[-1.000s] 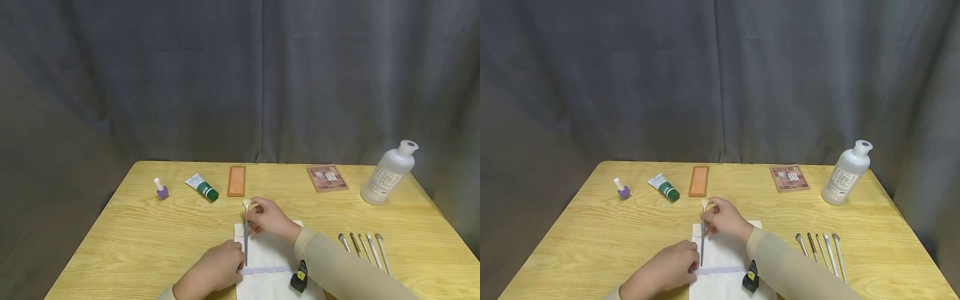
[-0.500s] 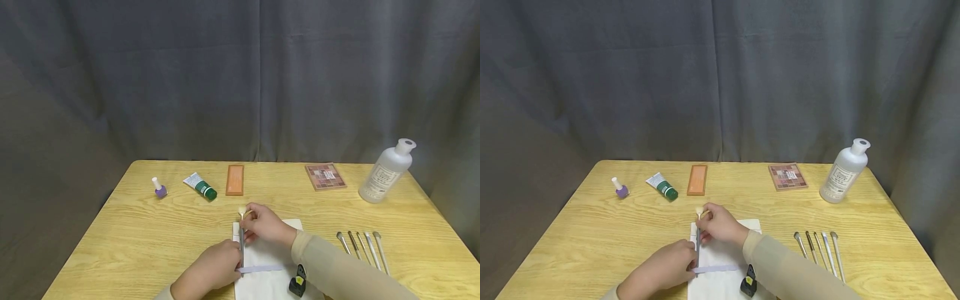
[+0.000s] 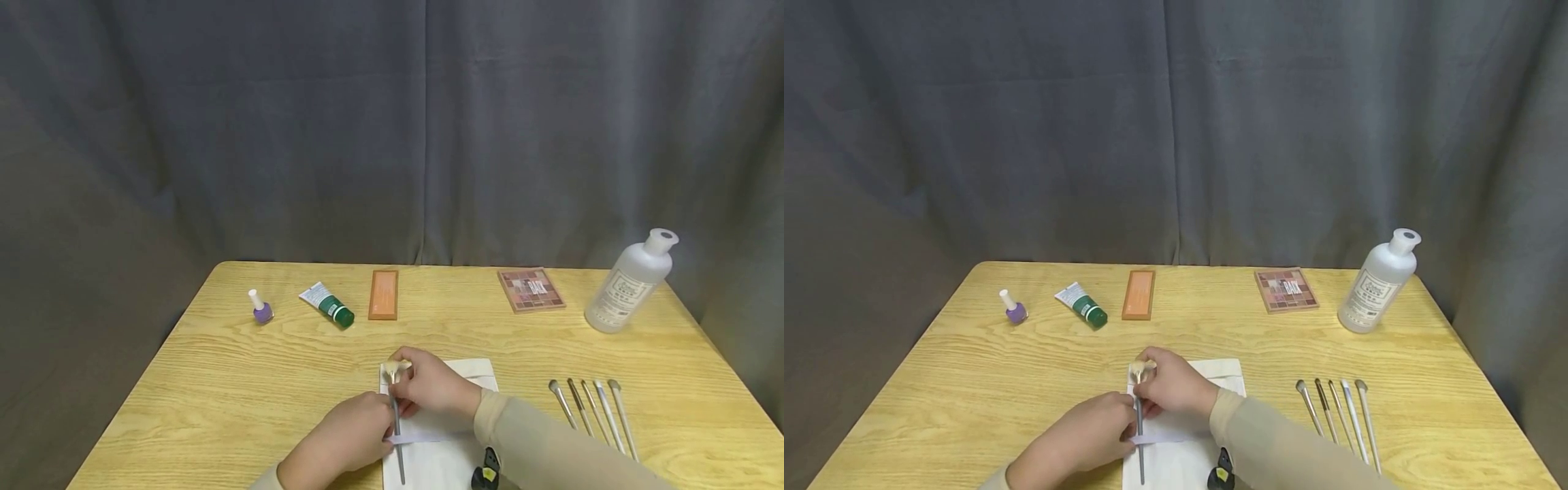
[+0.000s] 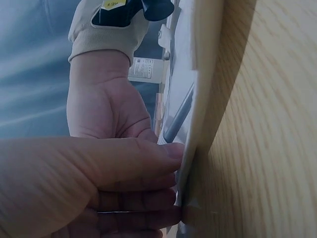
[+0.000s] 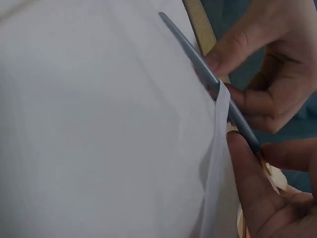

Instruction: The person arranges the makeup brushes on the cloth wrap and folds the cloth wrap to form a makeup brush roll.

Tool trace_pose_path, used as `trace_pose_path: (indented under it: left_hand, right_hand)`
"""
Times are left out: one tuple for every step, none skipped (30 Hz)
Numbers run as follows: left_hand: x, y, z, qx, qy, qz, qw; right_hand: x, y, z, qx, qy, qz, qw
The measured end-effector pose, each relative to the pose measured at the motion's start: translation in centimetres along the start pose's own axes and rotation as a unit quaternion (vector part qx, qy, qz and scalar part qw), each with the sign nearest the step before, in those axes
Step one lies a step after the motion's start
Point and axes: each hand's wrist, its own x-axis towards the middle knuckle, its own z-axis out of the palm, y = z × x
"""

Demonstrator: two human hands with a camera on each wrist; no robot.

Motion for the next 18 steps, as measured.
trace_pose_path:
  left_hand:
    - [-0.01, 0.02, 0.00, -0.001, -0.001, 0.001, 1.0000]
    - [-0.01, 0.03, -0.01, 0.001, -0.001, 0.001, 1.0000]
    - [0.00, 0.04, 0.00, 0.003, -0.001, 0.001, 1.0000]
    - [0.01, 0.05, -0.01, 0.003, -0.001, 0.002, 1.0000]
    - [0.03, 0.05, -0.02, 0.005, -0.001, 0.003, 1.0000]
    - [0.04, 0.06, -0.02, 0.006, 0.000, 0.003, 1.0000]
    - [0.05, 0.07, -0.02, 0.006, 0.000, 0.003, 1.0000]
    - [0.05, 0.08, -0.02, 0.008, 0.001, 0.003, 1.0000]
    - [0.04, 0.09, -0.02, 0.006, 0.000, 0.002, 1.0000]
    - [0.04, 0.12, -0.03, 0.006, 0.000, 0.002, 1.0000]
    - [0.03, 0.13, -0.03, 0.006, 0.001, 0.001, 1.0000]
    - [0.02, 0.14, -0.04, 0.005, 0.001, 0.000, 1.0000]
    - [0.02, 0.14, -0.04, 0.006, 0.001, 0.000, 1.0000]
    - [0.02, 0.13, -0.04, 0.006, 0.001, 0.000, 1.0000]
    - [0.02, 0.13, -0.04, 0.006, 0.001, -0.001, 1.0000]
    - [0.03, 0.13, -0.04, 0.008, 0.001, -0.002, 1.0000]
    - [0.04, 0.11, -0.03, 0.011, 0.001, -0.003, 0.9999]
    - [0.05, 0.11, -0.03, 0.012, 0.001, -0.005, 0.9999]
  right_hand:
    - [-0.09, 0.01, 0.07, -0.004, 0.000, 0.001, 1.000]
    - [-0.17, 0.05, 0.14, -0.010, 0.000, 0.001, 1.000]
    - [-0.26, 0.05, 0.21, -0.013, -0.002, 0.002, 1.000]
    - [-0.33, 0.06, 0.26, -0.016, -0.003, 0.002, 1.000]
    - [-0.40, 0.09, 0.31, -0.019, -0.004, 0.002, 1.000]
    - [-0.47, 0.10, 0.36, -0.020, -0.006, 0.001, 1.000]
    - [-0.54, 0.10, 0.41, -0.020, -0.009, 0.001, 1.000]
    - [-0.61, 0.11, 0.46, -0.018, -0.011, 0.000, 1.000]
    - [-0.69, 0.09, 0.50, -0.017, -0.013, 0.000, 1.000]
    - [-0.76, 0.09, 0.54, -0.016, -0.016, 0.001, 1.000]
    - [-0.84, 0.07, 0.57, -0.016, -0.017, 0.003, 1.000]
    - [-0.90, 0.06, 0.61, -0.016, -0.020, 0.006, 1.000]
    - [-0.96, 0.03, 0.64, -0.015, -0.023, 0.012, 1.000]
    - [-0.99, 0.04, 0.67, -0.016, -0.026, 0.016, 0.999]
    - [-1.03, 0.04, 0.69, -0.016, -0.028, 0.022, 0.999]
    - [-1.03, 0.08, 0.72, -0.017, -0.030, 0.027, 0.999]
    - [-1.04, 0.11, 0.73, -0.017, -0.032, 0.032, 0.999]
    - [-1.02, 0.15, 0.73, -0.019, -0.033, 0.037, 0.999]
